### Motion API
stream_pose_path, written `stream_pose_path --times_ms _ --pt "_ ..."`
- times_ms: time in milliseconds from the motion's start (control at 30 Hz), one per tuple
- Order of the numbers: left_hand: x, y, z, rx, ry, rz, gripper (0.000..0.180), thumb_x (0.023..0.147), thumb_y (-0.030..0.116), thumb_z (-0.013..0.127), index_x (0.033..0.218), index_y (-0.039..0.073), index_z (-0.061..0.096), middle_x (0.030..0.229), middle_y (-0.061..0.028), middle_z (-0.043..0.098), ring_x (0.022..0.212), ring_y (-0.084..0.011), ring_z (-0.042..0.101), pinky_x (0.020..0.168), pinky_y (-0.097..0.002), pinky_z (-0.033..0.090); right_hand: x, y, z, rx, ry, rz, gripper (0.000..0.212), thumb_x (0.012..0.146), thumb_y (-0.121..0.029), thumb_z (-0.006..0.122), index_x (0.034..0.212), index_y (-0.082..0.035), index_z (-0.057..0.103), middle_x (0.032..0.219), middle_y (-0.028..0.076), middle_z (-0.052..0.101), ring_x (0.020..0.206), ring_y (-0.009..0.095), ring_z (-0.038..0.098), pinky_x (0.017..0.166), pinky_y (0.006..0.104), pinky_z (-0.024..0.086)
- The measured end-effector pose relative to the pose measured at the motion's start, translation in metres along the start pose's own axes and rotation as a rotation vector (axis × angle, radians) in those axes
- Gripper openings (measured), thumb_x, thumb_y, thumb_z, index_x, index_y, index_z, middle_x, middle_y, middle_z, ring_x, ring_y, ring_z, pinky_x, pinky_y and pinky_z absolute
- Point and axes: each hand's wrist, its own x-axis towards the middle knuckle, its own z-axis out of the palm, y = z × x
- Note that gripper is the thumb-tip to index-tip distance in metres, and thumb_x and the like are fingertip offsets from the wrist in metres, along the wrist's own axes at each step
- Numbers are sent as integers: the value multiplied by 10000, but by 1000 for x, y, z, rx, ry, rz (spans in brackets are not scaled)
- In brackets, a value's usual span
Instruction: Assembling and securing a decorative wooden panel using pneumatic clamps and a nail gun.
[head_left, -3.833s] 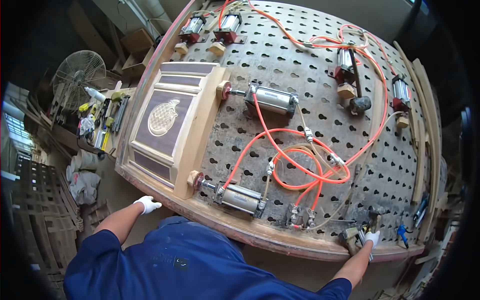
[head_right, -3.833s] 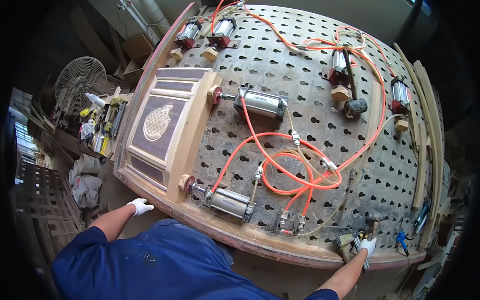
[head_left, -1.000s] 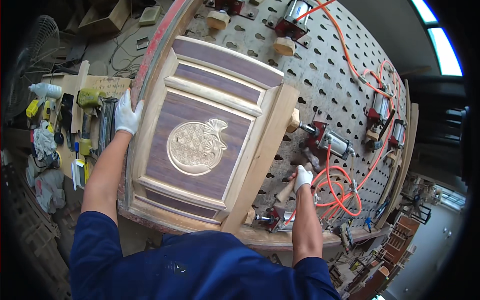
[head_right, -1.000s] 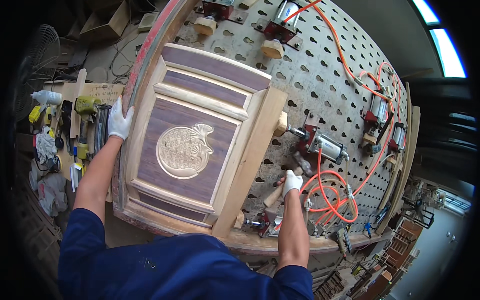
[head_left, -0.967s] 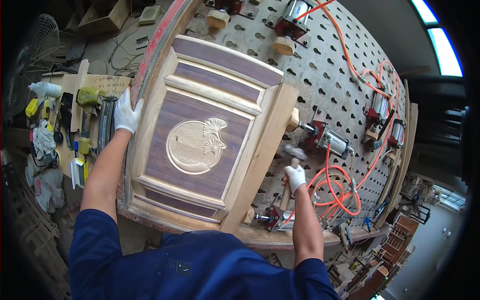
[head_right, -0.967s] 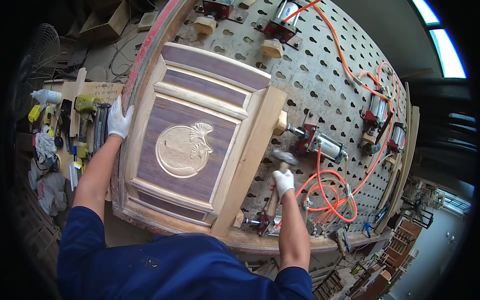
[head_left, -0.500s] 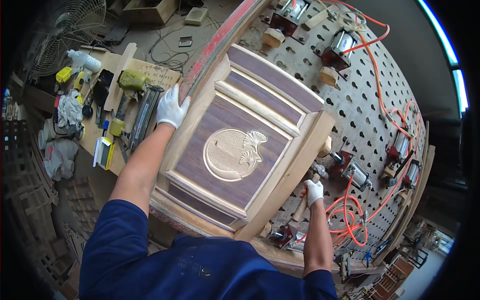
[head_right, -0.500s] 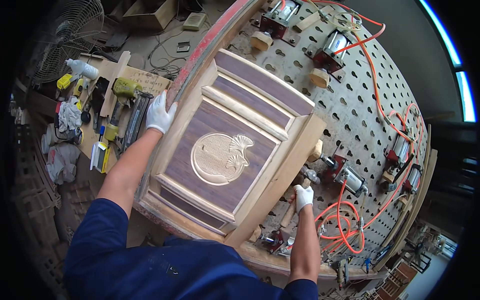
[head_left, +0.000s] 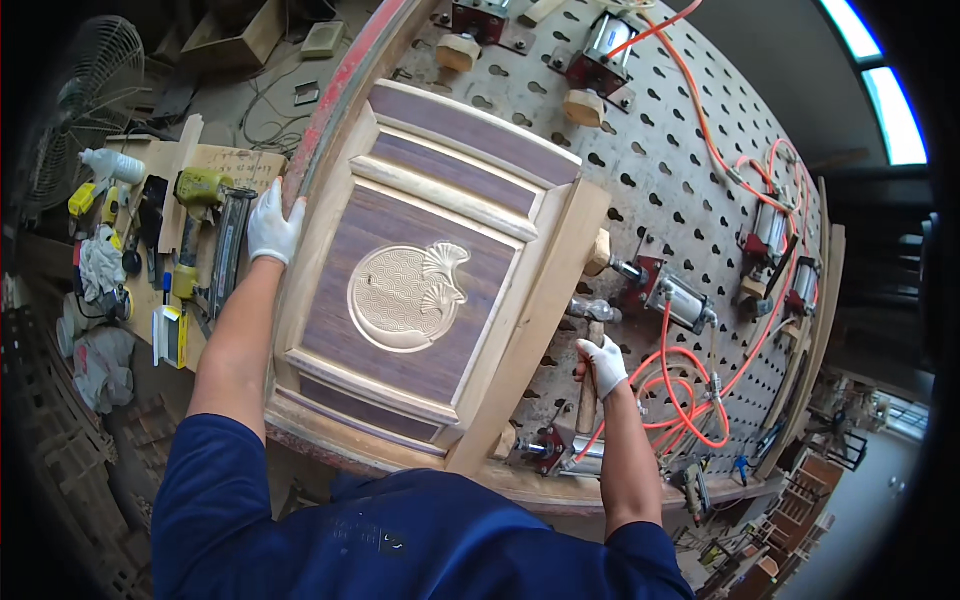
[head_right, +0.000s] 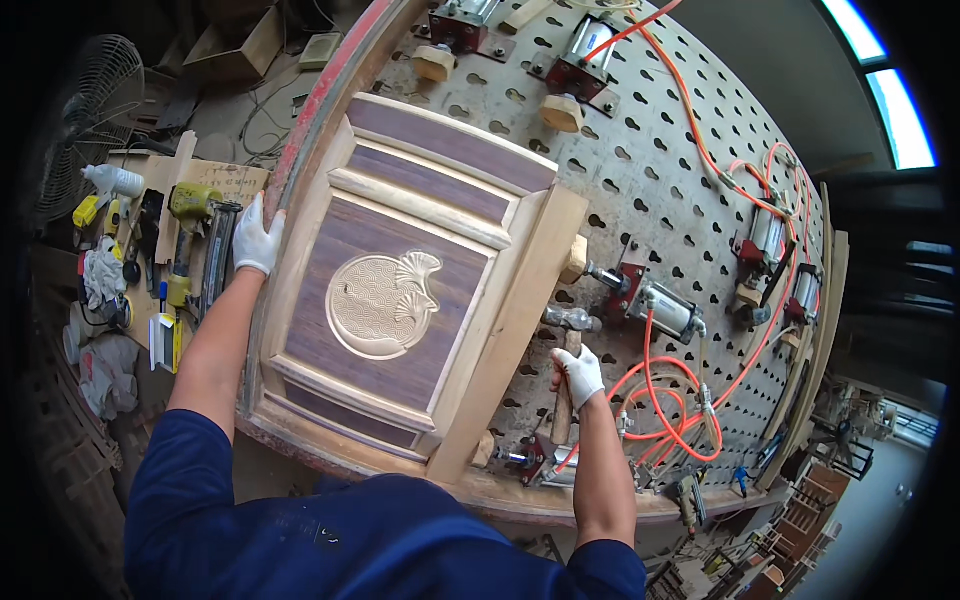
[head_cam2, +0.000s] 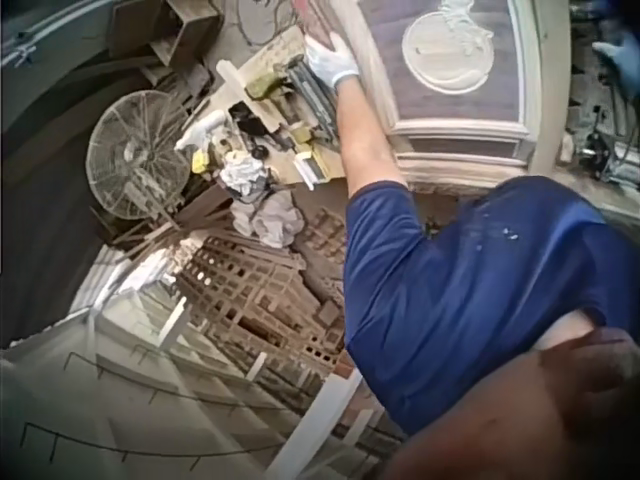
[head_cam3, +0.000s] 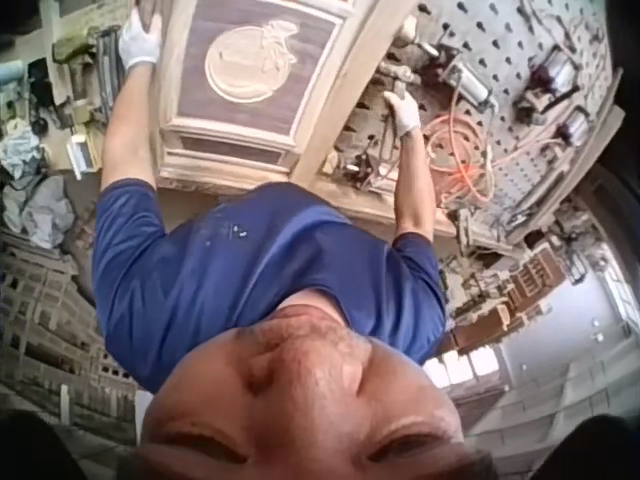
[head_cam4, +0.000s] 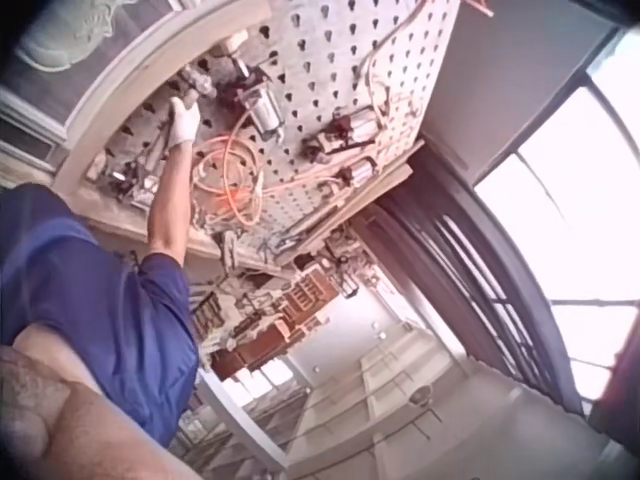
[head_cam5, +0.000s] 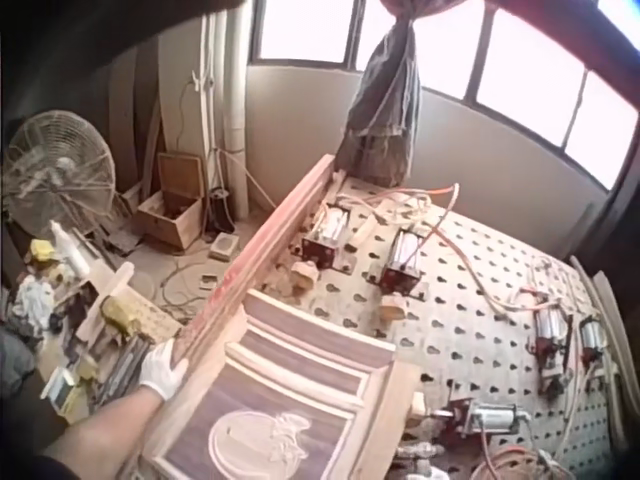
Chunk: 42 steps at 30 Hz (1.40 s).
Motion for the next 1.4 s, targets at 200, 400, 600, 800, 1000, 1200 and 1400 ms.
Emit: stream_pose_path --times_ms 200,400,600,800,1000,1200,1400 --pt "1 13 12 -45 4 2 573 851 359 650 1274 -17 557 1129 -187 657 980 -368 631 879 -403 494 39 39 -37 177 35 86 115 877 -205 621 913 -112 564 645 9 508 445 127 477 391 288 406" --pt "9 26 -9 -93 -76 -34 571 874 335 630 1296 -38 540 1233 -195 628 1080 -350 613 949 -383 470 42 43 -16 -25 47 50 96 859 -191 602 864 -108 555 618 13 488 432 125 463 367 287 387" --pt "-3 4 5 -68 -9 -31 592 850 382 641 1273 -23 552 1148 -191 652 1029 -364 622 916 -407 479 20 0 4 -165 87 -40 88 845 -179 586 823 -104 547 595 15 471 422 124 452 347 287 372" --pt "-3 14 10 -57 -41 8 592 851 375 640 1276 -28 549 1167 -193 647 1056 -360 616 938 -402 470 21 -8 21 -203 41 -81 74 847 -138 573 860 -84 525 599 31 481 413 134 455 356 283 390" --pt "-2 3 -2 -11 29 7 566 859 344 635 1274 -32 549 1154 -189 644 1008 -357 626 910 -395 480 5 -3 28 -263 -38 -115 79 849 -104 563 892 -67 508 601 43 490 407 141 457 364 279 405" --pt "6 17 -1 -91 -11 -30 566 821 381 653 1244 19 553 1123 -179 639 987 -362 616 899 -418 472 -15 42 47 -308 283 -327 171 846 -92 540 1002 -36 497 625 60 512 410 130 467 381 247 399" --pt "2 10 -7 -161 45 -58 506 824 403 646 1171 54 527 1092 -133 624 1031 -325 603 905 -413 473 -46 33 67 -432 296 -359 174 842 -85 519 1008 -31 519 606 49 504 398 124 449 377 244 391"
